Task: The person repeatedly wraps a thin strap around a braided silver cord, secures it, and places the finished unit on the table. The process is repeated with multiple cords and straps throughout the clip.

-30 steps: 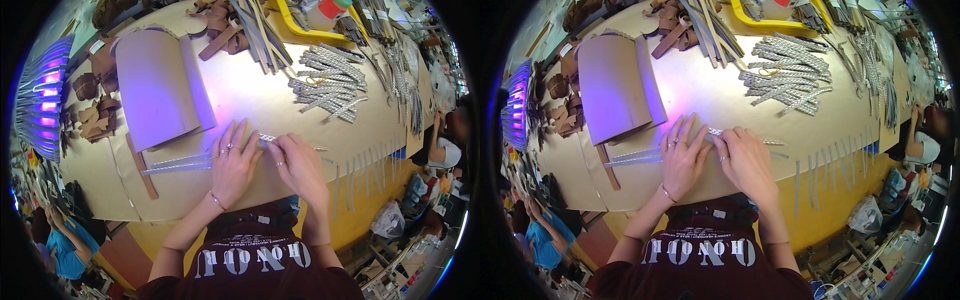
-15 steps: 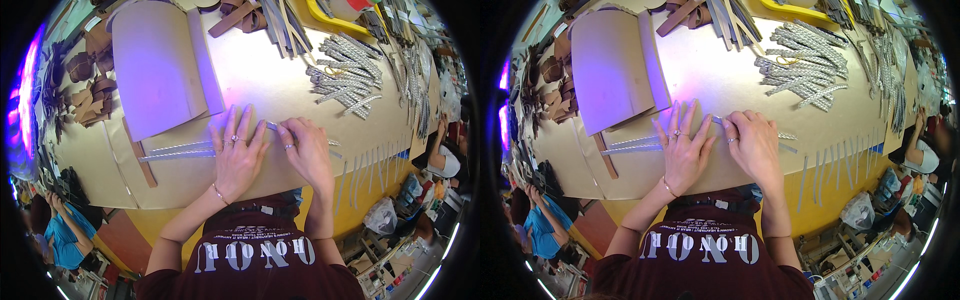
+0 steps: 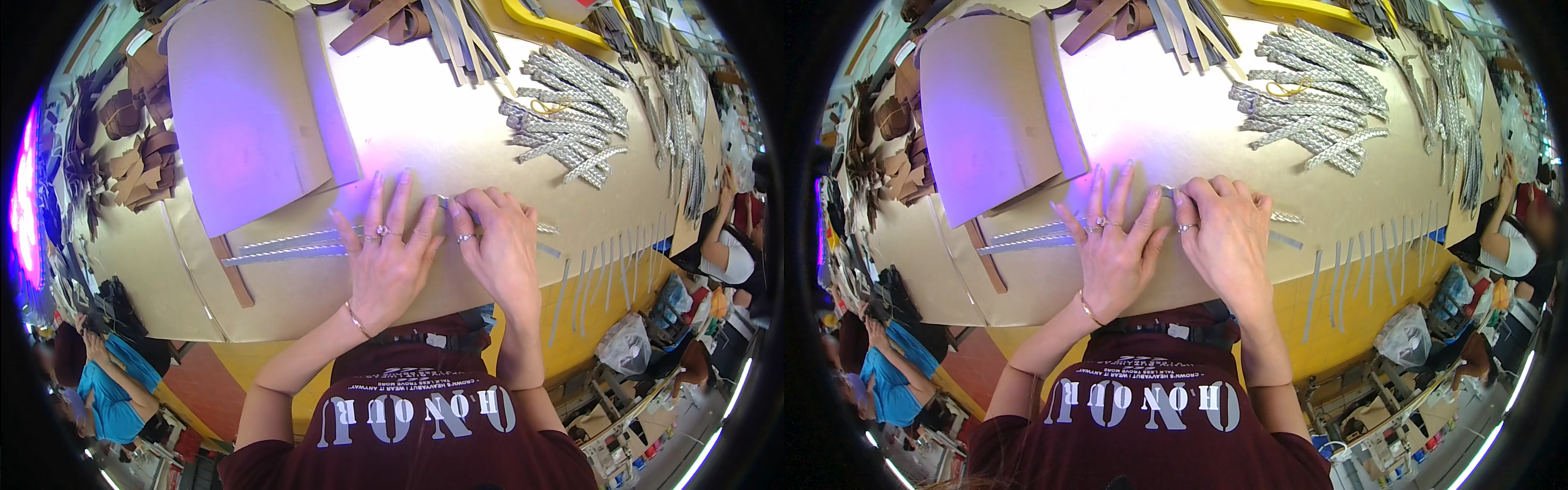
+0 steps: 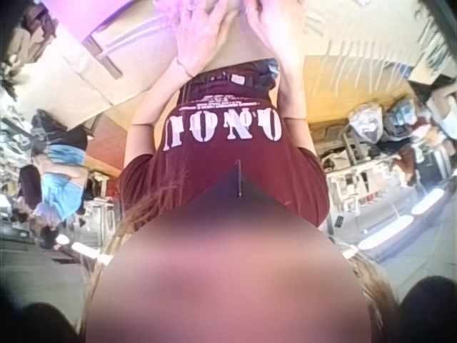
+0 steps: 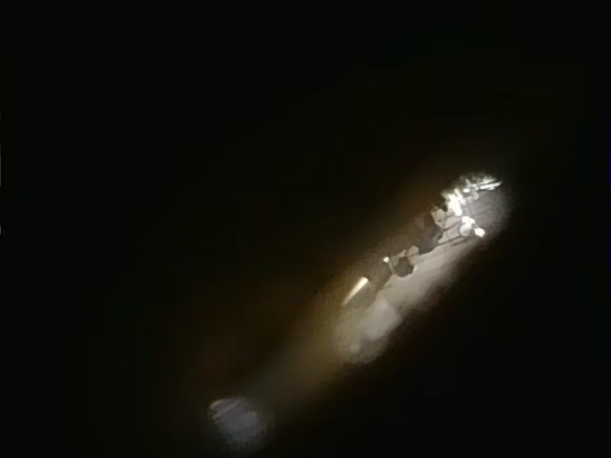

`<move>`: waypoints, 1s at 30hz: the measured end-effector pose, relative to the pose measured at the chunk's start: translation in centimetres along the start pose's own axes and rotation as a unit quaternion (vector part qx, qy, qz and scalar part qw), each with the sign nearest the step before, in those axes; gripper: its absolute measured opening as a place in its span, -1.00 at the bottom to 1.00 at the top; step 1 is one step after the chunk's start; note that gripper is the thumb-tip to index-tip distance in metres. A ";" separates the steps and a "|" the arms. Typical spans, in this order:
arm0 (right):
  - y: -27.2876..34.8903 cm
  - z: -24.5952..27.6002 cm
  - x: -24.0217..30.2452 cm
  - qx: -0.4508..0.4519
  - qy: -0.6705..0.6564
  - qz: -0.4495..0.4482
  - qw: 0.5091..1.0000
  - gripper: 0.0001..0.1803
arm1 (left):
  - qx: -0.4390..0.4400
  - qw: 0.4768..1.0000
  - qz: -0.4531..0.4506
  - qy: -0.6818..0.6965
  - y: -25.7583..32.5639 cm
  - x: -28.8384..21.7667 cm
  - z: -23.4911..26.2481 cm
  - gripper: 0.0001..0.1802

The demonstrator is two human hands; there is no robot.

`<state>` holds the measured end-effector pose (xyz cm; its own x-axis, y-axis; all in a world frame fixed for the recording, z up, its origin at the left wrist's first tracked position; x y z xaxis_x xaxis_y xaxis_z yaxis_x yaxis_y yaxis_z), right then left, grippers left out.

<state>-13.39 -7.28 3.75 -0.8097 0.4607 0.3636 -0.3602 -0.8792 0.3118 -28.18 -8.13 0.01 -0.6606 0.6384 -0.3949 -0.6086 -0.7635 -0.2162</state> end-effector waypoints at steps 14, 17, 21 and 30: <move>0.2 1.4 -2.8 0.039 -0.030 -0.060 0.997 -0.72 | 0.078 0.972 -0.071 -0.208 -0.4 -1.3 -0.5 -0.41; 0.1 1.5 -3.1 0.030 -0.051 -0.039 0.997 -0.72 | 0.105 0.974 -0.057 -0.193 -0.4 -1.4 -0.6 -0.39; 0.0 1.3 -3.1 0.034 -0.052 -0.047 0.997 -0.74 | 0.110 0.968 -0.062 -0.216 -0.5 -1.6 -0.6 -0.38; 0.5 1.3 -2.8 0.020 -0.052 -0.046 0.997 -0.76 | 0.128 0.947 -0.080 -0.285 -0.7 -2.6 -0.1 -0.43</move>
<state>-10.69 -8.88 3.98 -0.7216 0.5507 0.4196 -0.4096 -0.8282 0.3825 -25.95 -9.28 1.11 -0.6361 0.7487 0.1864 -0.7594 -0.6503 0.0201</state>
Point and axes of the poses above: each hand's wrist, its own y-axis away from the middle knuckle, its own z-axis out of the back of the hand, x = y × z, the point moved 3 cm from there along -y, towards the middle knuckle, and after that the axes turned 13 degrees about -z, right-handed, at the moved point
